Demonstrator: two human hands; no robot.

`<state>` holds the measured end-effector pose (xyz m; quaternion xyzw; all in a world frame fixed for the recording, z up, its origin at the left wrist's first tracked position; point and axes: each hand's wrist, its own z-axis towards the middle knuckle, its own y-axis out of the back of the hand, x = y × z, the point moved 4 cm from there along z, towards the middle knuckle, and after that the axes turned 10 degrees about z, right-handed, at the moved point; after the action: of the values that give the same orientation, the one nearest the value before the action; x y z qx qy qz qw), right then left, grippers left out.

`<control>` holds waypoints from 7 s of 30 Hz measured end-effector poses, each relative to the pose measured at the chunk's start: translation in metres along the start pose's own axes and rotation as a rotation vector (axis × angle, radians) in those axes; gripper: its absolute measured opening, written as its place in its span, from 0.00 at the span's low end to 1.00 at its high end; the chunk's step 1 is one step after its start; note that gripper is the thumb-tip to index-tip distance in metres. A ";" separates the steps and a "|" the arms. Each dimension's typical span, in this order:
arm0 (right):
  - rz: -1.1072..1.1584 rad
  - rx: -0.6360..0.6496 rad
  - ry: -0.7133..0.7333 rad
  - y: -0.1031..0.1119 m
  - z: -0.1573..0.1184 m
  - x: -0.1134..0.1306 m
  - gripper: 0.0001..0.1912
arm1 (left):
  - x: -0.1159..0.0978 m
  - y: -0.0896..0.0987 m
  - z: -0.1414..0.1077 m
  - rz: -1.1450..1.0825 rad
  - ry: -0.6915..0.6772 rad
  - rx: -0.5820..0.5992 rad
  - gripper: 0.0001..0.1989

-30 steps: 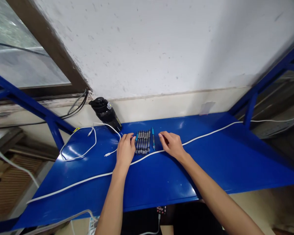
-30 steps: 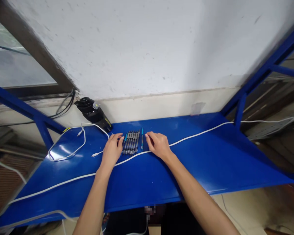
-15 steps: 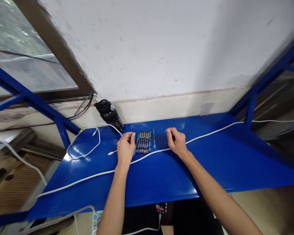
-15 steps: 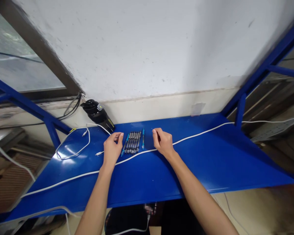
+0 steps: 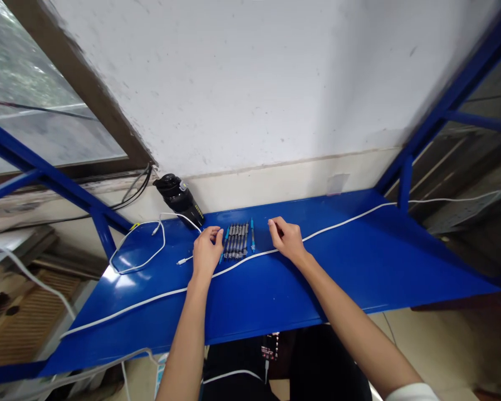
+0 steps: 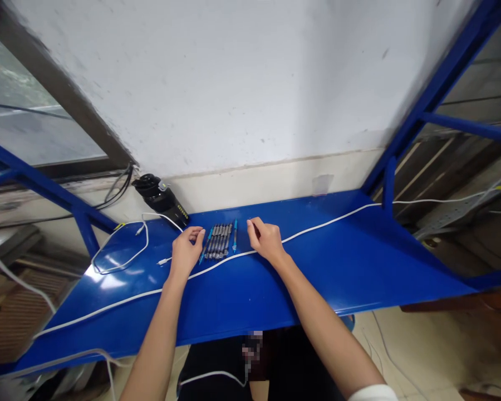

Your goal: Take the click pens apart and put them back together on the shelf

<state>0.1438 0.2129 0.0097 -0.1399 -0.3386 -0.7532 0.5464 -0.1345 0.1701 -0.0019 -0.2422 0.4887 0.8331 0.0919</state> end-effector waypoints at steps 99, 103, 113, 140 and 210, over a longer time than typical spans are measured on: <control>0.267 0.074 -0.113 0.006 0.005 0.009 0.21 | -0.095 0.013 -0.038 -1.175 0.022 0.222 0.12; 0.404 0.301 -0.170 -0.002 0.006 0.012 0.22 | -0.087 0.010 -0.034 -1.167 0.052 0.197 0.11; 0.351 0.444 -0.048 -0.025 0.001 0.017 0.17 | -0.078 -0.014 -0.020 -1.163 0.157 0.220 0.17; 0.289 0.344 -0.129 -0.021 -0.002 -0.006 0.09 | -0.081 -0.031 -0.003 -1.085 0.264 0.074 0.16; 0.194 0.318 -0.068 -0.015 0.003 -0.001 0.13 | -0.075 -0.033 -0.002 -1.105 0.316 0.052 0.14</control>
<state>0.1300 0.2181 0.0062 -0.1090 -0.4566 -0.6287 0.6200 -0.0558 0.1913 0.0085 -0.5808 0.3175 0.6029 0.4453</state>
